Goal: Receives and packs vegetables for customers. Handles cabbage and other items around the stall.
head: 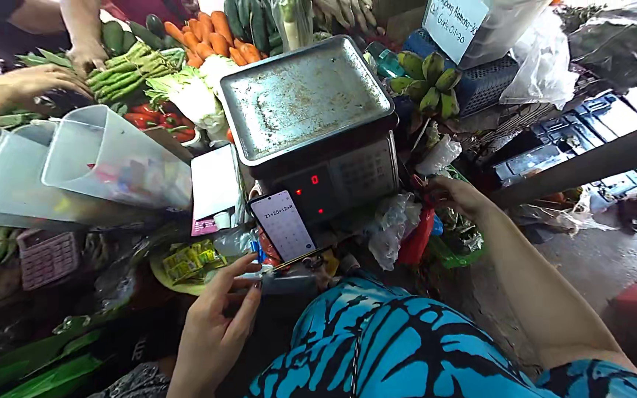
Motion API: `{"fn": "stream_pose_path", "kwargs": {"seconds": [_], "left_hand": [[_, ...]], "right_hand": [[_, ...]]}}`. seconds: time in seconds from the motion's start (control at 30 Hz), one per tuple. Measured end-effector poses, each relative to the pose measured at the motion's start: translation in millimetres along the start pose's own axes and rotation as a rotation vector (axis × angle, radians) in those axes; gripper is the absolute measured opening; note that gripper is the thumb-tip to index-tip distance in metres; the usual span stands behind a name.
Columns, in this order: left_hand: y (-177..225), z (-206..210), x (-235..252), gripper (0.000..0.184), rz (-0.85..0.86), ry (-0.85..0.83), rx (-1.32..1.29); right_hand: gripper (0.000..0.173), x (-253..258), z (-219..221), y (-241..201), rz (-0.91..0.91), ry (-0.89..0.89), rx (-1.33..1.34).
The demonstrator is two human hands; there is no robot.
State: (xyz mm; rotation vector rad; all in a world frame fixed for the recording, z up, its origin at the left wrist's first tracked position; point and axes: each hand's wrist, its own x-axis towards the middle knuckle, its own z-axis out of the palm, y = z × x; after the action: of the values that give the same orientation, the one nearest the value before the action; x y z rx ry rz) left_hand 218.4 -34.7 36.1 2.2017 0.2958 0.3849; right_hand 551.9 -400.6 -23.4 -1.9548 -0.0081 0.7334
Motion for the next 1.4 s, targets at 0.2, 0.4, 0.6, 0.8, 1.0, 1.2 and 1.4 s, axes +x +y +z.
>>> {"fn": "stream_pose_path", "kwargs": {"seconds": [0.2,0.4,0.6,0.8,1.0,1.2,1.4], "left_hand": [[-0.9,3.3,-8.7,0.043,-0.046,0.023,-0.006],[4.7,3.3,-3.6,0.043,-0.055,0.029,0.019],[11.8,3.8,8.2,0.044,-0.066,0.016,0.07],[16.7,5.9,14.6,0.045,-0.08,0.006,0.11],[14.1,12.1,25.3,0.044,-0.053,-0.01,0.117],[3.8,18.0,34.5,0.044,-0.031,-0.031,0.095],[-25.3,27.2,49.6,0.061,-0.099,0.253,0.022]], "right_hand": [[0.064,2.8,39.1,-7.7,-0.02,0.432,-0.122],[0.065,-9.1,40.9,-37.5,-0.396,0.423,-0.385],[0.08,73.1,9.4,-51.6,-0.55,0.025,-0.388],[0.066,91.9,4.6,-76.0,-0.528,-0.234,-0.412],[0.065,90.9,9.9,-91.7,-0.47,-0.247,-0.374],[0.07,100.5,10.3,-86.3,-0.42,-0.31,-0.411],[0.065,89.5,14.8,-71.8,-0.424,-0.231,-0.286]]}}
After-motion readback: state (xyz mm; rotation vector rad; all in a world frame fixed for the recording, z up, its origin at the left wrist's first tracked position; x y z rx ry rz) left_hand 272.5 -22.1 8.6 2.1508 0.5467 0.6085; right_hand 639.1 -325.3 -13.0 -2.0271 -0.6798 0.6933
